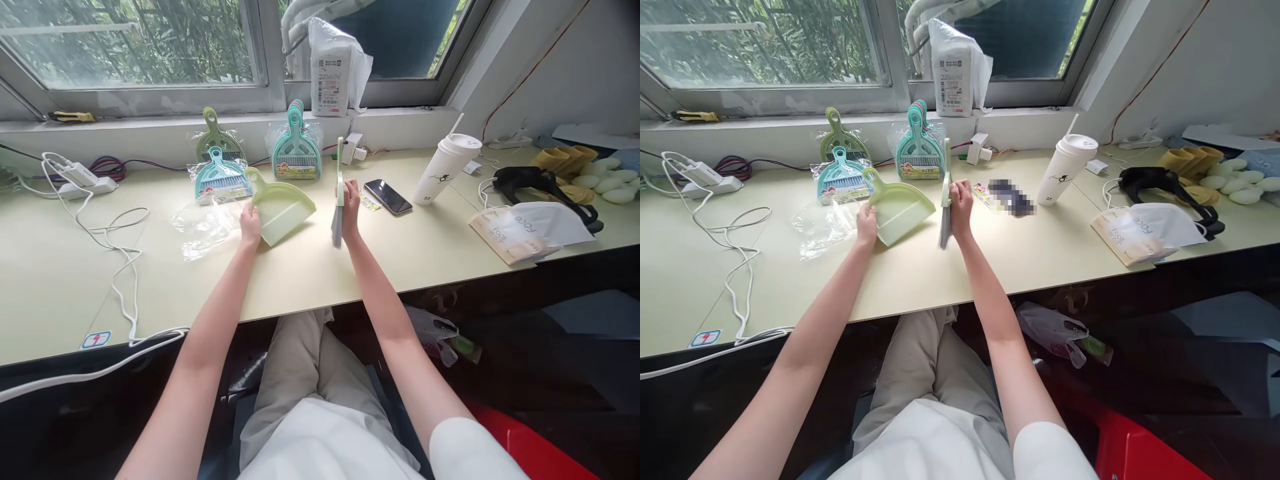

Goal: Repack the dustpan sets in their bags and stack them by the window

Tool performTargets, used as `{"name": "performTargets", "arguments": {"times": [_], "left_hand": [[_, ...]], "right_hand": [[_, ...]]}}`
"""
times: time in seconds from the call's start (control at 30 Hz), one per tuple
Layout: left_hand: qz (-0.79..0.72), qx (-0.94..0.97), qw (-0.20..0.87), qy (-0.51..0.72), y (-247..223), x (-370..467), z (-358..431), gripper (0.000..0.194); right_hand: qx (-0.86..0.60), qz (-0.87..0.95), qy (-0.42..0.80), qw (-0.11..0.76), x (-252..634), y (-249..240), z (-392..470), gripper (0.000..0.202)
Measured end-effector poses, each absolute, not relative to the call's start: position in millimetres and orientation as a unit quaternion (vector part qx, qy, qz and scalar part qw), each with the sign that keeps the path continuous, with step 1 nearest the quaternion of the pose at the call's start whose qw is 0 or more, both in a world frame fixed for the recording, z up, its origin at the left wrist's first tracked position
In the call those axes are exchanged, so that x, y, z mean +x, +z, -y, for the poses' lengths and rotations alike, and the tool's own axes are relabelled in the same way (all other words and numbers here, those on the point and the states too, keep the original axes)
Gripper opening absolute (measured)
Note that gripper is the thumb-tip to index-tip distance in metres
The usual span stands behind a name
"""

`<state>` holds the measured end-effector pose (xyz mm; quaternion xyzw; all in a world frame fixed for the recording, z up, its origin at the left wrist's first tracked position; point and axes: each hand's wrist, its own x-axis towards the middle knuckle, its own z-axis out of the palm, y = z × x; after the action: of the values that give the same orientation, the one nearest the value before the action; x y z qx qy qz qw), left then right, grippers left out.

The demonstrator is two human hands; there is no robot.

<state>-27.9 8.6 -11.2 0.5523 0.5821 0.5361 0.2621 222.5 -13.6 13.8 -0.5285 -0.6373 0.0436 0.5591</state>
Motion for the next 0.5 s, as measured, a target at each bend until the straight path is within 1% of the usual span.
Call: {"name": "performTargets", "arguments": {"times": [0.07, 0.17, 0.27, 0.33, 0.4, 0.5], "left_hand": [[-0.618, 0.553, 0.234, 0.507, -7, -44, -10, 0.023], [-0.667, 0.557, 0.231, 0.437, 0, -55, -4, 0.021], [-0.689, 0.569, 0.232, 0.385, 6, -56, 1, 0.033], [-0.688, 0.572, 0.242, 0.376, 7, -55, 4, 0.043], [-0.688, 0.576, 0.240, 0.372, 7, -55, 5, 0.049], [-0.693, 0.603, 0.200, 0.342, 7, -55, 6, 0.043]], "right_hand": [[-0.586, 0.616, 0.003, 0.526, 240, 18, 15, 0.049], [-0.664, 0.635, -0.043, 0.394, 257, 16, 20, 0.040], [-0.701, 0.669, -0.062, 0.239, 261, 9, 25, 0.034], [-0.711, 0.679, -0.066, 0.170, 259, 6, 27, 0.031], [-0.720, 0.674, -0.074, 0.145, 254, 6, 28, 0.031], [-0.743, 0.651, -0.077, 0.134, 245, 8, 29, 0.041]]}}
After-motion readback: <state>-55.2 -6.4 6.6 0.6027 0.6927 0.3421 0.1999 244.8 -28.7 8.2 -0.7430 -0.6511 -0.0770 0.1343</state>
